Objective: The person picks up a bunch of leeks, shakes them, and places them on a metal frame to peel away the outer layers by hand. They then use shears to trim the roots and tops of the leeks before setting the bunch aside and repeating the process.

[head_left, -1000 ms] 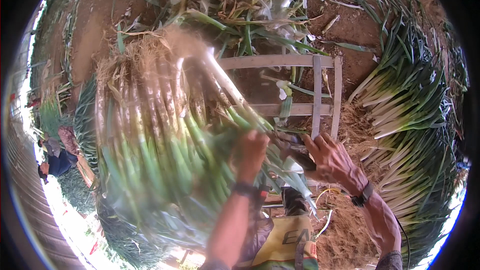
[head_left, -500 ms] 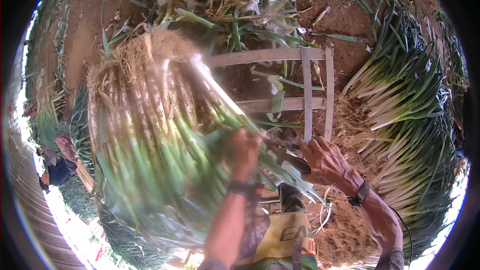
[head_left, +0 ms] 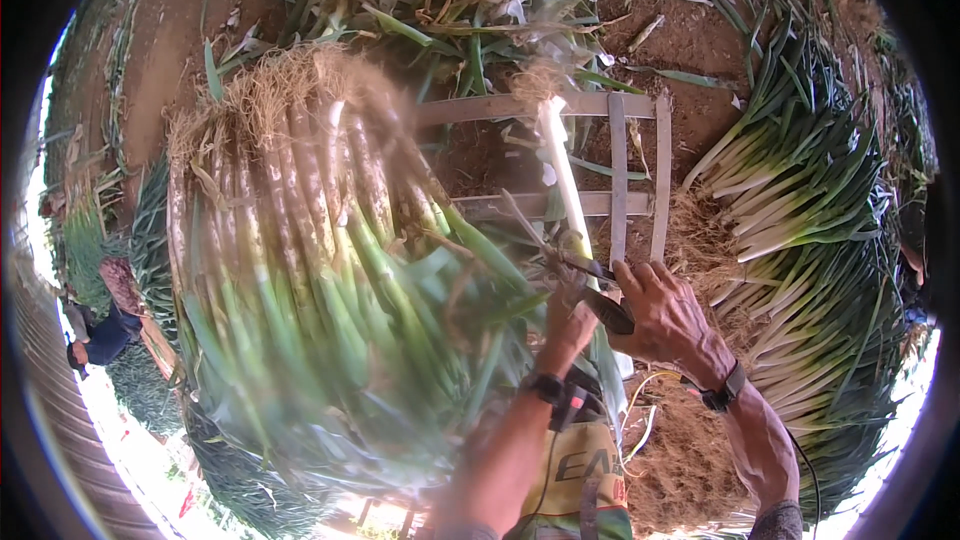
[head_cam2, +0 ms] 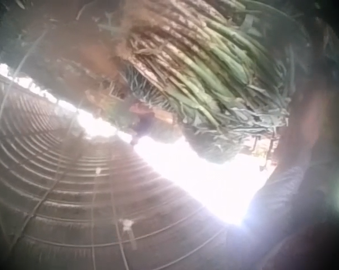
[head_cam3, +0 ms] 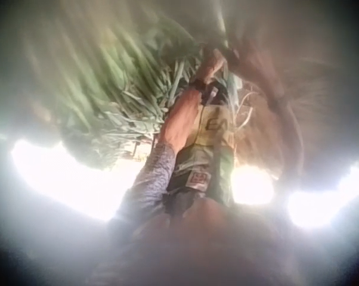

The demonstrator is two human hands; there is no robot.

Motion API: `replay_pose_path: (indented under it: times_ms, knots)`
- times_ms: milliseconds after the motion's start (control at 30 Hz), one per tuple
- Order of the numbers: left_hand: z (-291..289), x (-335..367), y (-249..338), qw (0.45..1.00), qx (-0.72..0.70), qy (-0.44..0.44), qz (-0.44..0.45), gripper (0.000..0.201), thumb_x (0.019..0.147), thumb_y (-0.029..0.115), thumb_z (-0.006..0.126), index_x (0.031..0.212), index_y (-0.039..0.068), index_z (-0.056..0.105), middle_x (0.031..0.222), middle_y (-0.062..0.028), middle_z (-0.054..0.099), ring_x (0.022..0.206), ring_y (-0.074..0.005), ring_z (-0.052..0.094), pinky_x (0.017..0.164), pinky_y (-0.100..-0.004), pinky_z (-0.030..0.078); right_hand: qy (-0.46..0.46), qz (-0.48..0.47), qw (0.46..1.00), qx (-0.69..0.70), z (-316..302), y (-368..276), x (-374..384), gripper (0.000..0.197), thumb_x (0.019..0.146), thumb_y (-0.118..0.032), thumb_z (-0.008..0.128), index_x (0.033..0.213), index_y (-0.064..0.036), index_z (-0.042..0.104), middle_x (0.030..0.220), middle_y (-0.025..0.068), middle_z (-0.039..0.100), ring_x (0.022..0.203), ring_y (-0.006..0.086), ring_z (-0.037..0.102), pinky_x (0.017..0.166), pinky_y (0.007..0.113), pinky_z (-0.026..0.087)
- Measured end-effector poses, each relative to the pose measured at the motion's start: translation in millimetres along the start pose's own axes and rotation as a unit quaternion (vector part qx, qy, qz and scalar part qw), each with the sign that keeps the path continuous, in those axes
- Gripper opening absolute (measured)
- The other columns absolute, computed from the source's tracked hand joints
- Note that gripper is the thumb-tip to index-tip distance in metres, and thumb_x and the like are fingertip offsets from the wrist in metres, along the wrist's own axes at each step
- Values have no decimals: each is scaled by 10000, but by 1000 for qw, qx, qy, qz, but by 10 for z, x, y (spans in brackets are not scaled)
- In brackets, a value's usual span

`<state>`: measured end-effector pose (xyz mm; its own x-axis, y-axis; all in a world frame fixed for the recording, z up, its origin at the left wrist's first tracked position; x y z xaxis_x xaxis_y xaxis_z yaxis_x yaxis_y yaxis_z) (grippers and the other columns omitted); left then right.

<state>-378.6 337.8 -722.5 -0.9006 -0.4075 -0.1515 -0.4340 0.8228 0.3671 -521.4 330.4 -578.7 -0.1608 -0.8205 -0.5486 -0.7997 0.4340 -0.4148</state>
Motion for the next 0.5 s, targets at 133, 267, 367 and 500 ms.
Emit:
replay_pose_path:
  times_ms: [133,267,367,500]
  knots:
    - [-555,-70,-975,903,-321,45,-282,293,891,195,664,1108,3,627,1036,-177,631,992,-310,611,874,-427,467,16,-41,999,3,17,-137,9,654,902,-525,594,1286,-5,499,840,105,526,759,223,508,594,374,514]
    - [-858,-335,-1744,853,-298,177,-390,336,882,28,626,1216,7,593,1116,-160,672,912,-251,666,774,-372,556,-79,-76,994,-28,384,-292,186,687,781,-420,714,1218,75,523,916,169,568,845,286,574,653,399,546]
    - [-962,-211,-1784,879,-256,113,-386,404,906,62,636,1285,-17,523,1214,-194,644,1046,-293,659,883,-381,553,-68,-110,992,-14,526,-298,176,714,765,-428,746,1210,83,522,922,160,566,849,282,566,663,404,561]
    - [-797,-116,-1628,908,-177,43,-378,470,924,102,637,1336,-47,467,1263,-270,603,1156,-370,616,949,-396,526,-5,-109,994,-3,491,-293,217,707,741,-392,755,1218,75,523,902,152,560,843,281,556,665,404,554]
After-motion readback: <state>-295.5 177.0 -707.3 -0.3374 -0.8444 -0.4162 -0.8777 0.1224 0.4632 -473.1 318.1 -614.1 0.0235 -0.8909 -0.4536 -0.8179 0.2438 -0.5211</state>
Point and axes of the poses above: each hand's wrist, its own x-axis towards the middle knuckle, its own z-axis out of the palm, y = z × x, the point moved 4 cm from there along x, towards the middle knuckle
